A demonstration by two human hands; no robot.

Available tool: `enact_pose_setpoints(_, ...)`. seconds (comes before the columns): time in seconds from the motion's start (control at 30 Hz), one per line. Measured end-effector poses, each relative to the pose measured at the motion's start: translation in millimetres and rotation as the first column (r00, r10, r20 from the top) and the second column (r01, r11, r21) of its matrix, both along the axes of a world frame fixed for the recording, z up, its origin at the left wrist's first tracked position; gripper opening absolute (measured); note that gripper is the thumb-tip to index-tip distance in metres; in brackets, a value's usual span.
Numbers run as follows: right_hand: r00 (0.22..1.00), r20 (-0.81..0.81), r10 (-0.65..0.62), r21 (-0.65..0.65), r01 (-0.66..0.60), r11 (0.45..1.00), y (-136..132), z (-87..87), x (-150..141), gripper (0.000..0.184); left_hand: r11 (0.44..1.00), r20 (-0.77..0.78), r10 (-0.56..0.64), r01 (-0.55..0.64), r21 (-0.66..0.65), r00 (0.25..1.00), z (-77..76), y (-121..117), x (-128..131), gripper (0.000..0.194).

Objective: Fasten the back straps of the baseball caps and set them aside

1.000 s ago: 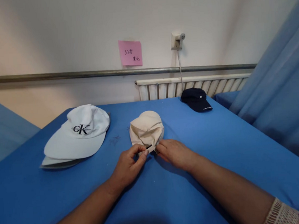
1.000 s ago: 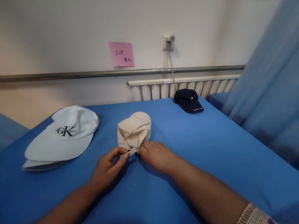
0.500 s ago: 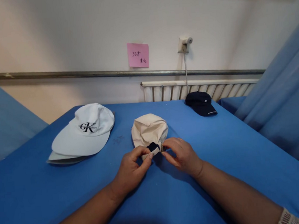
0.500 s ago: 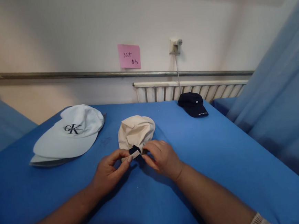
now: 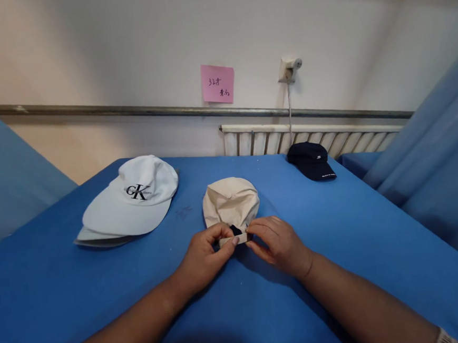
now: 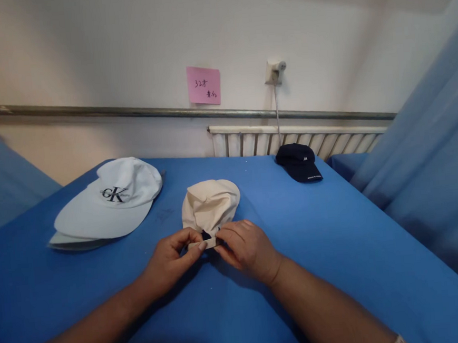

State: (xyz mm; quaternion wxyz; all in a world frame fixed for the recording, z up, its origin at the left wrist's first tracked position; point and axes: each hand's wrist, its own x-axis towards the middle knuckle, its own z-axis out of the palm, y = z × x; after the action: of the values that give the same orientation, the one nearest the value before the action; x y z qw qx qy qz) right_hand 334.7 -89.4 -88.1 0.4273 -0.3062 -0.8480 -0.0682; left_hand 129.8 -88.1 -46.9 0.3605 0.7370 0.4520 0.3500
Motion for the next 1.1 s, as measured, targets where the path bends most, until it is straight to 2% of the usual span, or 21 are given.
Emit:
enact_pose_setpoints(0.37, 0.998, 0.061, 0.004, 0.020, -0.005, 1.000, -2.2, 2.4, 0.2, 0.016, 0.999, -0.049, -0.028, 0.029, 0.022, 0.998, -4.6, 2.9, -3.6, 0.021)
enact_pose_setpoints(0.73, 0.996, 0.093, -0.010, 0.020, 0.008, 1.000, -3.8, 3.6, -1.0, 0.016, 1.000, -0.069, -0.025, 0.026, 0.006, 0.997, -2.7, 0.7, -1.3, 0.021)
enact_pose_setpoints(0.87, 0.996, 0.094, 0.001, -0.014, 0.000, 1.000, -4.2, 3.0, -2.6, 0.015, 0.999, -0.064, -0.046, 0.047, 0.011, 0.997, -3.0, -0.3, -1.3, 0.022)
enact_pose_setpoints(1.1, 0.996, 0.088, 0.021, -0.133, -0.009, 0.991, -3.4, -2.2, -2.3, 0.014, 0.999, -0.095, -0.001, 0.005, 0.042, 0.995, -4.1, -0.4, -1.0, 0.022)
